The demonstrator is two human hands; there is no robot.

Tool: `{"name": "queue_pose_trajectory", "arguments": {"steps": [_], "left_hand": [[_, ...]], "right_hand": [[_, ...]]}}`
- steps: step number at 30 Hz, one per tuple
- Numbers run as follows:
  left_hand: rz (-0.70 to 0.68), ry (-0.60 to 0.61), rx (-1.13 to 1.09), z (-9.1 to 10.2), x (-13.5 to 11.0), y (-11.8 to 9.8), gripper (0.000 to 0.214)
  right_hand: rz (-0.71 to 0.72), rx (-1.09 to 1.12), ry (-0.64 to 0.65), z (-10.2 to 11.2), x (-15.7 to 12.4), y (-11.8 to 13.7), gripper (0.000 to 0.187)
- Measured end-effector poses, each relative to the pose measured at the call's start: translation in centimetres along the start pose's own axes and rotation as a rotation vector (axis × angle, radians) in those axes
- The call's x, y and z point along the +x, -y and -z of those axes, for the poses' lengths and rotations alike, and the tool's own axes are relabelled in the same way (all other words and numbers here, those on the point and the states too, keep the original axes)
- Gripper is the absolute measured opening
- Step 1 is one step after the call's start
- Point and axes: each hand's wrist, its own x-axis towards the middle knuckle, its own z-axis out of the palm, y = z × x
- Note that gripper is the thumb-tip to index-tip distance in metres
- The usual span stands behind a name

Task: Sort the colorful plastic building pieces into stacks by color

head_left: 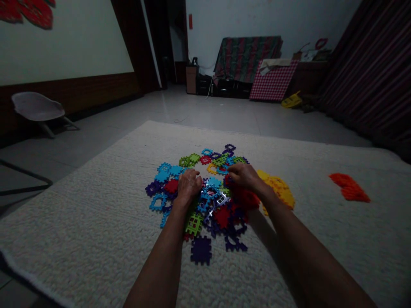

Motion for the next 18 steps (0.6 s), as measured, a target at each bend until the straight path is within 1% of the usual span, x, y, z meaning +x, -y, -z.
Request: {"name": "queue_pose_trajectory", "arguments": {"steps": [1, 2, 3, 5, 9, 12, 13, 14, 15, 16, 18], "left_hand": [[0.007, -0.001, -0.007, 0.0, 0.0, 0.1, 0.026], [0.016, 0.0, -0.013, 0.0, 0.0, 0.2, 0.027], [0.022, 0.006, -0.018, 0.0, 0.1, 0.3, 0.028], [0.02, 0.025, -0.022, 0.1, 0.1, 0.3, 0.028], [0.015, 0.052, -0.039, 0.2, 0.2, 0.2, 0.03], [0.042, 0.029, -0.09, 0.1, 0.2, 0.3, 0.03], [0.052, 0.017, -0.11, 0.1, 0.2, 0.4, 0.03], [0.063, 0.009, -0.128, 0.2, 0.2, 0.4, 0.03], [0.071, 0.004, -0.145, 0.4, 0.3, 0.4, 0.031], [0.076, 0.001, -0.161, 0.6, 0.4, 0.4, 0.031], [0.079, -0.002, -0.186, 1.1, 0.6, 0.0, 0.032]], "right_hand": [[-0.004, -0.05, 0.071, -0.6, 1.0, 1.8, 0.028], [-0.027, -0.093, 0.115, -1.1, 2.0, 3.4, 0.028], [-0.06, -0.122, 0.159, -1.5, 2.8, 4.6, 0.03], [-0.113, -0.151, 0.204, -2.2, 4.1, 6.0, 0.03], [-0.168, -0.139, 0.238, -2.7, 6.0, 6.5, 0.023], [-0.151, -0.072, 0.237, -2.7, 6.7, 6.4, 0.02], [-0.136, -0.052, 0.233, -2.6, 6.8, 6.4, 0.022], [-0.121, -0.012, 0.218, -2.5, 6.6, 6.3, 0.026], [-0.105, 0.074, 0.187, -2.2, 6.4, 6.1, 0.031], [-0.09, 0.209, 0.141, -2.0, 6.0, 5.9, 0.036], [-0.082, 0.561, 0.008, -1.3, 4.5, 4.8, 0.043]]}}
